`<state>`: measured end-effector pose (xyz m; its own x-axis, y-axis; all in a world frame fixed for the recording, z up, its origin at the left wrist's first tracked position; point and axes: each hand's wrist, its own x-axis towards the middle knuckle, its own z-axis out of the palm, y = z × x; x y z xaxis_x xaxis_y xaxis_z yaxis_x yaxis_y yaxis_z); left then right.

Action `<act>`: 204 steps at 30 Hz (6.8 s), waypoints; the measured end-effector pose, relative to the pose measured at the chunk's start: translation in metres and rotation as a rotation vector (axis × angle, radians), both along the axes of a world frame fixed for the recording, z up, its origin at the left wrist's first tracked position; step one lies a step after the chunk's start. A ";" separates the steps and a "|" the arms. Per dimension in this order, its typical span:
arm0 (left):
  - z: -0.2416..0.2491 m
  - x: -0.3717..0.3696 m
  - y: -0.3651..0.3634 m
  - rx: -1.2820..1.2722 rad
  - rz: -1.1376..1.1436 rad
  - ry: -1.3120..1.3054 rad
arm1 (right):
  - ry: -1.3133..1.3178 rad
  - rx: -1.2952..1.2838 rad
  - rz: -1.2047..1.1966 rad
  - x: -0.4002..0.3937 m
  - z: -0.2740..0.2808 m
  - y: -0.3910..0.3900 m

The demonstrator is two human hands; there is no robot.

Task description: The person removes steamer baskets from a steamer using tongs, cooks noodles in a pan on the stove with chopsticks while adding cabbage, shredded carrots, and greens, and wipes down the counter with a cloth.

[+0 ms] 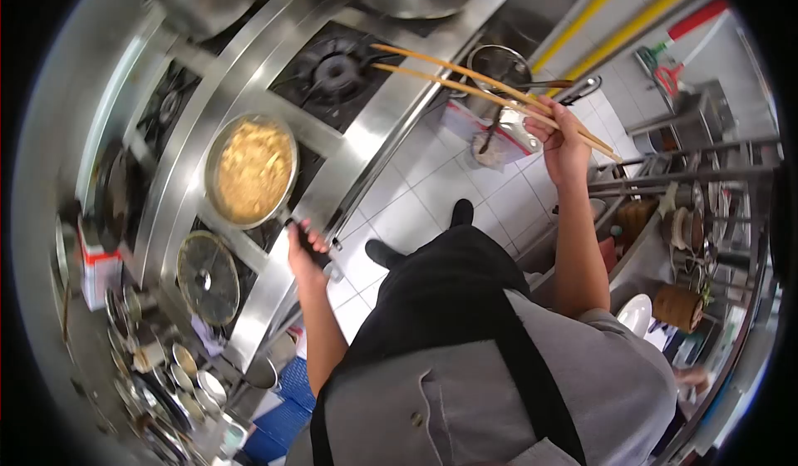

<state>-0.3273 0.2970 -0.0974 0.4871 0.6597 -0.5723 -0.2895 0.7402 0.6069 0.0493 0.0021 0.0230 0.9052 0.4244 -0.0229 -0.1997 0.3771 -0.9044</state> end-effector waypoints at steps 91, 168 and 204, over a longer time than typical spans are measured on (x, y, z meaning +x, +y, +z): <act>0.027 0.815 -0.680 1.548 -2.230 -0.572 | 0.981 -0.724 -1.789 0.014 -0.117 -0.419; 0.160 -0.099 0.227 1.064 0.162 1.765 | -1.519 -0.831 1.132 -0.185 -0.075 0.509; 0.186 -0.107 0.216 1.208 0.178 1.640 | -1.835 -0.552 1.089 -0.204 -0.074 0.471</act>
<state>-0.4344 0.5126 0.0882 -0.0217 0.9337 0.3573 0.9171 -0.1237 0.3790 -0.1548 0.4732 -0.0508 -0.4541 0.8882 0.0702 0.8580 0.4571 -0.2341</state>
